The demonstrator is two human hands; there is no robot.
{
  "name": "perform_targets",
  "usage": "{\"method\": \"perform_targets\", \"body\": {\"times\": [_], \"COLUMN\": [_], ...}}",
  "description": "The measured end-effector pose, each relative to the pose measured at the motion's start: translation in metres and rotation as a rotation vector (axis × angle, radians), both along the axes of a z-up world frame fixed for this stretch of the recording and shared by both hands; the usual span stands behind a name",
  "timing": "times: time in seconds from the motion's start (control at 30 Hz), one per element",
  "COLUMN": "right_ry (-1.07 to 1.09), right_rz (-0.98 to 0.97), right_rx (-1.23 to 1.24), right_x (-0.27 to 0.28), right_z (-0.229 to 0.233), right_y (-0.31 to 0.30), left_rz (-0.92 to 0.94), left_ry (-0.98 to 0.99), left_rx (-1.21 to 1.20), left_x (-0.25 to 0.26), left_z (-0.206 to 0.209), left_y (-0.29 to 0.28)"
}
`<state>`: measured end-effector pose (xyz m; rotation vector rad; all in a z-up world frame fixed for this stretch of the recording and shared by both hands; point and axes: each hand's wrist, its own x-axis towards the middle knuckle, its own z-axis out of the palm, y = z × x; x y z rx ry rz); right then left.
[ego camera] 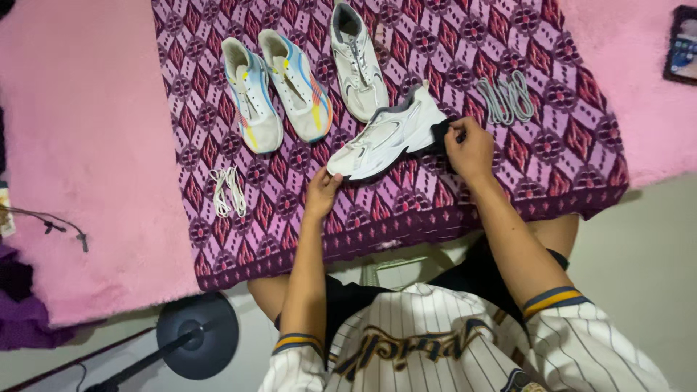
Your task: The person sits on the floor and scrubs a white sneaker with a black brush. They hold the shoe in one hand and scrub the upper, sides, and sole repeatedly. Other shoes and laces remain on the patterned mat nearby.
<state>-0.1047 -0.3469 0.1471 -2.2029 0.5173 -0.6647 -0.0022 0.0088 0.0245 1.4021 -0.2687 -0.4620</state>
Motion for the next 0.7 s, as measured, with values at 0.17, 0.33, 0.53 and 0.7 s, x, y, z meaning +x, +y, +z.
{"method": "perform_targets", "body": {"times": [0.17, 0.33, 0.53, 0.7], "right_ry": [-0.155, -0.081, -0.113, -0.202], "right_rz": [0.073, 0.232, 0.218, 0.191], "right_rx": [0.042, -0.138, -0.17, -0.139], "right_x": [-0.008, -0.019, -0.013, -0.011], "right_z": [0.015, 0.027, 0.029, 0.013], "right_y": [0.012, 0.067, 0.056, 0.034], "left_rz": [-0.011, 0.107, 0.162, 0.136], "left_ry": [-0.016, 0.114, -0.091, -0.022], "left_rx": [0.06, 0.381, 0.188, 0.232], "left_x": [-0.016, -0.038, -0.046, -0.041], "left_z": [0.03, 0.058, 0.062, 0.06], "left_y": [-0.001, -0.013, -0.036, -0.031]}}
